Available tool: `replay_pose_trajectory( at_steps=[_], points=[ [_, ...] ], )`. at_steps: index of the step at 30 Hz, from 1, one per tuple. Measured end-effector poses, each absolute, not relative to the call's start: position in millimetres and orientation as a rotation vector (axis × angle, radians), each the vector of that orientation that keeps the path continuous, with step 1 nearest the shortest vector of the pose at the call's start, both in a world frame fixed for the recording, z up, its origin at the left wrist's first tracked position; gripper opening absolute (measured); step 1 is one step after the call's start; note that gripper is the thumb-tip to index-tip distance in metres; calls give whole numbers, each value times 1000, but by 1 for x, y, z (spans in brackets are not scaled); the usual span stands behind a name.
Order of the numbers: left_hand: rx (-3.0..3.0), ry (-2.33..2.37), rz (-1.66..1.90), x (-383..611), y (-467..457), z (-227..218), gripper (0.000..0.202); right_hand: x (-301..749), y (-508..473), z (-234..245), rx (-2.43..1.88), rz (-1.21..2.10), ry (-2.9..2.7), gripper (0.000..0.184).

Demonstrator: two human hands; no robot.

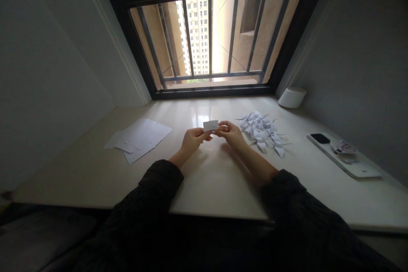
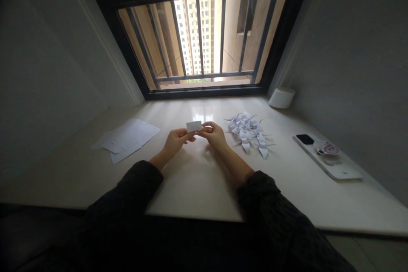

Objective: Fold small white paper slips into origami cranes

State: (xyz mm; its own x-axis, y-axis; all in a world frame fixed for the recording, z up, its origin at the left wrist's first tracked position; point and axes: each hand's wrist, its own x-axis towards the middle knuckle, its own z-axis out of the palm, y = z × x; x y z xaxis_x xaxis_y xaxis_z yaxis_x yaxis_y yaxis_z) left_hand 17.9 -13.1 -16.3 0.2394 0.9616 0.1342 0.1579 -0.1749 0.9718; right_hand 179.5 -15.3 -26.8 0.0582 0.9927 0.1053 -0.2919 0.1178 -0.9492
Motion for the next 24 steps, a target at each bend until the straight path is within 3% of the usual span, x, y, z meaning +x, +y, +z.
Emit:
replay_pose_trajectory(
  at_steps=[14, 20, 24],
  points=[
    [1526, 1099, 1008, 16, -10, -14, 35, 180, -19, -17, -923, 1122, -1074, 40],
    [1521, 1102, 1071, 18, -13, -15, 32, 179, -17, -23, -978, 1188, -1042, 52],
    [1627, 1120, 1111, 16, -12, -20, 31, 179, -18, -26, -1055, 1207, -1011, 42]
  ],
)
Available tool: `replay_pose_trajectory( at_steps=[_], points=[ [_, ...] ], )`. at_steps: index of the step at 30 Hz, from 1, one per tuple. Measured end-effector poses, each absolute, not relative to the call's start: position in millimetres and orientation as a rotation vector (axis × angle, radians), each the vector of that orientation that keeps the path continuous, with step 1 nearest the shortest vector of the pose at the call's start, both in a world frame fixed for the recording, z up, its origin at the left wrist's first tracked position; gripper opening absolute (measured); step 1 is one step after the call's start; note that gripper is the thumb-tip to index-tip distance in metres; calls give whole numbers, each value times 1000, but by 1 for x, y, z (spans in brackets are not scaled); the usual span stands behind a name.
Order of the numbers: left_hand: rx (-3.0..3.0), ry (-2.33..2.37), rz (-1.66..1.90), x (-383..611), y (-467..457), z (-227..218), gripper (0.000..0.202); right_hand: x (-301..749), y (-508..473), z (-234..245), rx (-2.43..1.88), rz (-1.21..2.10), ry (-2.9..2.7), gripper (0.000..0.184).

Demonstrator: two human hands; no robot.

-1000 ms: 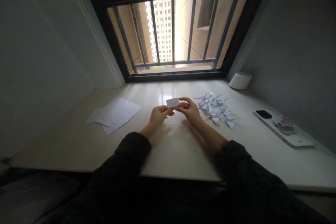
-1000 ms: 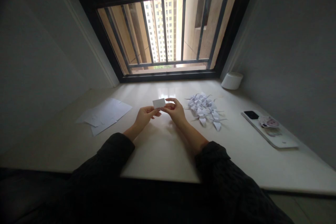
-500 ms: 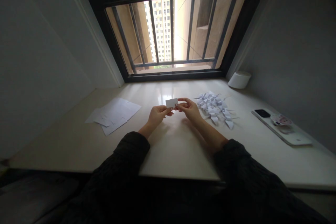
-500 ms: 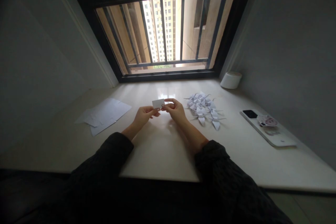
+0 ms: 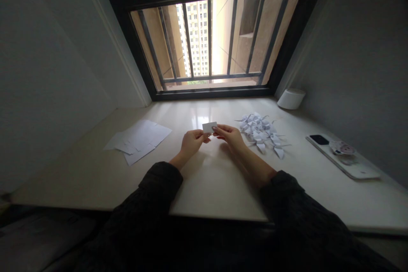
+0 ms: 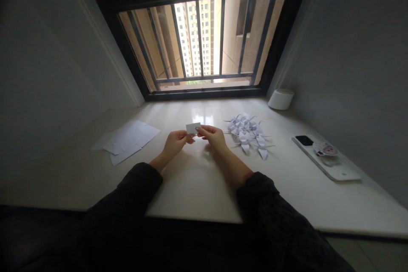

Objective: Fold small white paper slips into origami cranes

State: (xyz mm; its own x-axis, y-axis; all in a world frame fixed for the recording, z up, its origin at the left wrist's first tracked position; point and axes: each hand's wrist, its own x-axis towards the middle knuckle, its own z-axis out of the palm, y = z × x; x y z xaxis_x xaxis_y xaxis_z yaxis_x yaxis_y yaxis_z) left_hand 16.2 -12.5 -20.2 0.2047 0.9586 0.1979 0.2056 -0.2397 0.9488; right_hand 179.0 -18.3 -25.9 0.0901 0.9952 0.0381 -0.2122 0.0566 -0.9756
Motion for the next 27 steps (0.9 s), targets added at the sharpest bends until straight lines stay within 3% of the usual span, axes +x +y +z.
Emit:
replay_pose_trajectory(
  at_steps=[7, 14, 20, 24, 27],
  points=[
    [1834, 1205, 1087, 15, -17, -17, 26, 180, -16, -30, -1081, 1206, -1096, 33],
    [2061, 1299, 1013, 14, -22, -8, 31, 183, -17, -24, -1197, 633, -1506, 16],
    [1936, 1244, 1185, 11, -17, -9, 31, 185, -22, -18, -1178, 482, -1657, 14],
    [1683, 1122, 1195, 12, -10, -15, 31, 185, -26, -14, -1218, 432, -1628, 35],
    [1518, 1090, 1178, 13, -6, -17, 33, 183, -28, -11, -1211, 439, -1572, 39]
  ],
)
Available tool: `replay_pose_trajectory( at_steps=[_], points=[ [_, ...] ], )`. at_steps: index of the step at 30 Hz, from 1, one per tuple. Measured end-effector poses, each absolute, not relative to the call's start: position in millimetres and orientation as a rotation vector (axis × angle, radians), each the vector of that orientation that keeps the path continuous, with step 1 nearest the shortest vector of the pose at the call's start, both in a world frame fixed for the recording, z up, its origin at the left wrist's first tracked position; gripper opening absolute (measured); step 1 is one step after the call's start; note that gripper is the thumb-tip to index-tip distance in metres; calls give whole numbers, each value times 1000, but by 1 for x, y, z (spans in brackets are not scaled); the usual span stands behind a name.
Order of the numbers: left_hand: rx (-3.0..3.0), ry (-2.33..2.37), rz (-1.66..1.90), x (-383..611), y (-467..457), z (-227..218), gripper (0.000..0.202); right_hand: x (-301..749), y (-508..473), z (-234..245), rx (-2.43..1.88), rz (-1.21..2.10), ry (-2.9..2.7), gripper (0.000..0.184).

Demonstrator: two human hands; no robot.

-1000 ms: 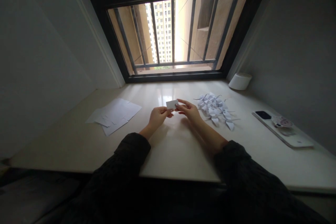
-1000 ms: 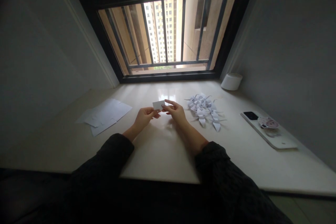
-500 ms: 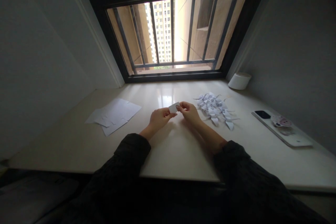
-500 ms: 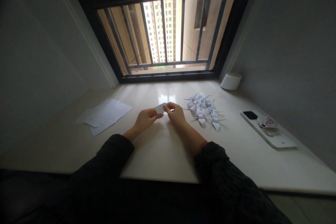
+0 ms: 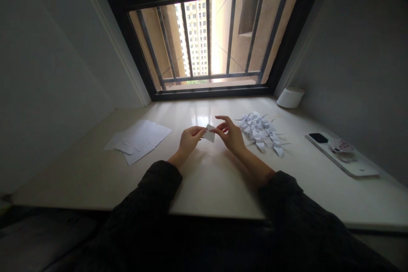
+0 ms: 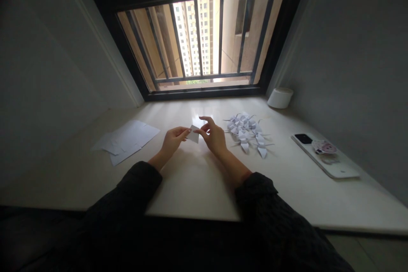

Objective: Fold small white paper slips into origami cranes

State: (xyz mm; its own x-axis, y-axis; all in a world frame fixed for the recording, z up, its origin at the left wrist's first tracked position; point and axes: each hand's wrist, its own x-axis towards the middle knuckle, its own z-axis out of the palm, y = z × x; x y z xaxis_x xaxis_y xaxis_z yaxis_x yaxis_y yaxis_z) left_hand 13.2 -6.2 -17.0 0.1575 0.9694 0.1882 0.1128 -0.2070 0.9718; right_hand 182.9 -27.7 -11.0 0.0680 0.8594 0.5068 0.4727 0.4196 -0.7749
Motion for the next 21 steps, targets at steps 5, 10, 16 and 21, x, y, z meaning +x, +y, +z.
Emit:
replay_pose_trajectory(
  at_steps=[5, 10, 16, 21],
  points=[
    [1241, 1108, 1263, 15, -5, -17, 35, 177, -28, -14, -1095, 493, -1621, 23],
    [1110, 1089, 1328, 16, -6, -18, 41, 175, -26, -21, -1082, 523, -1608, 20],
    [1305, 1031, 1347, 16, -12, -13, 41, 178, -22, -21, -991, 587, -1609, 39],
    [1596, 969, 1298, 14, -15, -8, 31, 182, -18, -21, -984, 751, -1487, 37]
  ],
)
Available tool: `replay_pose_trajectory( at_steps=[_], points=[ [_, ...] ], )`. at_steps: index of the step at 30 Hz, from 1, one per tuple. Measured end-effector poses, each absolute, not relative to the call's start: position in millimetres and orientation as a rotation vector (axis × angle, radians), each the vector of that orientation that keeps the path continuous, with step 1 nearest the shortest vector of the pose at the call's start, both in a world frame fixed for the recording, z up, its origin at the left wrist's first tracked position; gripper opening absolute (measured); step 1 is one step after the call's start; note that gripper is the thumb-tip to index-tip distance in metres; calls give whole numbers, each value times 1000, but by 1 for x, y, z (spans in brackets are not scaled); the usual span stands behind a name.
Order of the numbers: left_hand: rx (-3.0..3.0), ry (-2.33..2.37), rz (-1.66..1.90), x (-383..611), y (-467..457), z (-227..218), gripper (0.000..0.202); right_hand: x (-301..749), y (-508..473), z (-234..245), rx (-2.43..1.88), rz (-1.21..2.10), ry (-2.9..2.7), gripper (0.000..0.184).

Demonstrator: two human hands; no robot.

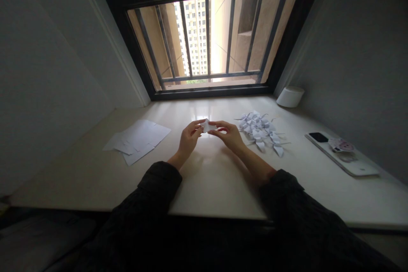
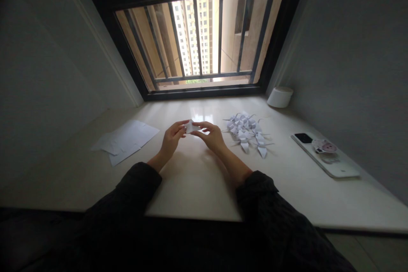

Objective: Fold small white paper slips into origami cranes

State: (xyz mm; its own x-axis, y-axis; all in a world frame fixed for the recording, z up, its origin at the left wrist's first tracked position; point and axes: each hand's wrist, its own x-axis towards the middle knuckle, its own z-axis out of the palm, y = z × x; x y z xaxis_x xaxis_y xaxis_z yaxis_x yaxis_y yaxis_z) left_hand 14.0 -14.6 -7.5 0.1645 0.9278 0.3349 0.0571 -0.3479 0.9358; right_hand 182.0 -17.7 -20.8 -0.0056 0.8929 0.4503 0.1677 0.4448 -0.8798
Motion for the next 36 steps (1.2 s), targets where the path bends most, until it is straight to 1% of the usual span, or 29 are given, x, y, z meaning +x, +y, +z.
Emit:
replay_pose_trajectory(
  at_steps=[6, 8, 10, 14, 21, 26, 32, 36],
  points=[
    [1947, 970, 1273, 11, -17, -8, 36, 185, -20, -14, -972, 864, -1372, 35],
    [1987, 977, 1306, 11, -17, -9, 39, 184, -22, -12, -983, 885, -1353, 33],
    [1985, 1007, 1365, 12, -17, -9, 38, 183, -22, -12, -981, 895, -1331, 31],
    [1900, 1106, 1452, 14, -18, -11, 31, 179, -23, -14, -972, 894, -1259, 24],
    [1686, 1101, 1520, 18, -18, -14, 30, 175, -26, -14, -1023, 874, -1194, 22],
    [1442, 1065, 1486, 22, -18, -10, 31, 172, -25, -14, -937, 930, -1134, 23],
    [1376, 1026, 1475, 24, -22, -6, 28, 170, -28, -12, -869, 1011, -1078, 34],
    [1315, 999, 1487, 25, -23, -7, 28, 170, -28, -12, -881, 1023, -1084, 28]
  ],
)
